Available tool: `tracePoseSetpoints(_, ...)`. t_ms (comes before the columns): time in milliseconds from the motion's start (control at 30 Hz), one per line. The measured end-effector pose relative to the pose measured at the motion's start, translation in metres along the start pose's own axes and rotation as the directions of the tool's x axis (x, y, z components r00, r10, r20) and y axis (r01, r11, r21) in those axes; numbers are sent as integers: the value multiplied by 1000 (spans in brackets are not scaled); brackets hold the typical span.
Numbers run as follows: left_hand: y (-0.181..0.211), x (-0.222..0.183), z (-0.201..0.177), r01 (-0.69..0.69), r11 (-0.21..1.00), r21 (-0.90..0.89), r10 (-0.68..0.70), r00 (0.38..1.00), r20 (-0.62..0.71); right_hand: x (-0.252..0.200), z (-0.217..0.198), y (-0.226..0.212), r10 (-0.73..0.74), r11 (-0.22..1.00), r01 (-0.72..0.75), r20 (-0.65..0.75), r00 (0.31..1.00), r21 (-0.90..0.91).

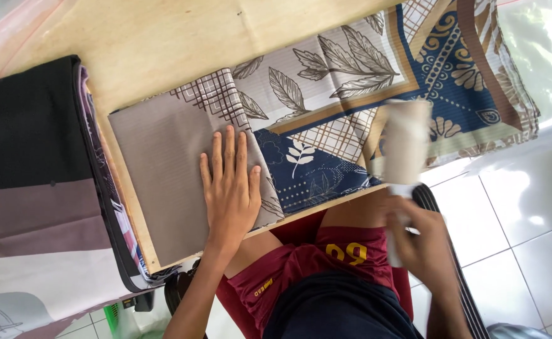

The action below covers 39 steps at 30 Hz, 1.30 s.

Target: Using a lint roller to remove dust and lint from folded pieces of patterned fabric on a workspace table.

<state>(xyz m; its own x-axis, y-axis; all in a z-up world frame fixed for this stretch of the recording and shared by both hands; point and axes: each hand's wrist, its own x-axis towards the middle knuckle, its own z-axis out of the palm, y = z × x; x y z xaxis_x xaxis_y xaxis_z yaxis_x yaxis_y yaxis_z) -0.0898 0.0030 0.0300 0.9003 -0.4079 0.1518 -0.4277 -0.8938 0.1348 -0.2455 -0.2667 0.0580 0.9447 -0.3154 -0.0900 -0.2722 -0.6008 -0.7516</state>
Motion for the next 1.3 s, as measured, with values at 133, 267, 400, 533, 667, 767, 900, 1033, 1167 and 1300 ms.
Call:
tracePoseSetpoints(133, -1, 1, -1, 2, 999, -47, -3, 1000, -17, 10, 34, -35, -174, 983, 155, 245, 954, 97)
tracePoseSetpoints(267, -2, 0, -2, 0, 999, -51, -1, 1000, -20, 9, 51, -48, -153, 984, 100, 415, 897, 146)
tracePoseSetpoints(400, -2, 0, -1, 2, 999, -53, -3, 1000, -15, 6, 31, -13, 154, 980, -189, 385, 910, 55)
tracePoseSetpoints(533, -2, 1, 0, -2, 998, -59, 0, 1000, -28, 14, -2, -10, 247, 969, -248, 160, 956, -15)
tracePoseSetpoints(667, -3, 0, 1, 10, 997, -78, -11, 1000, -11, 10, -18, -22, 224, 975, -224, -12, 975, 16)
tracePoseSetpoints(767, -6, 0, 2, 41, 976, -215, -34, 999, 35, 8, -8, -27, 26, 999, -24, -40, 999, 39)
tracePoseSetpoints(900, -14, 4, -29, 107, 711, -695, -97, 994, 54, 35, 20, -66, 15, 998, -25, 162, 987, 57)
tracePoseSetpoints(1033, -25, 26, -44, 10, 752, -660, -88, 993, -84, 71, 70, -85, -263, 965, 263, 151, 953, 22)
tracePoseSetpoints(1167, -36, 66, -13, -2, 927, -375, -20, 998, -56, 98, 98, -104, -296, 943, 325, 260, 919, -73)
tracePoseSetpoints(1300, -40, 78, 21, -7, 962, -273, 1, 1000, -24, 106, 113, -102, -367, 894, 424, 306, 878, -146)
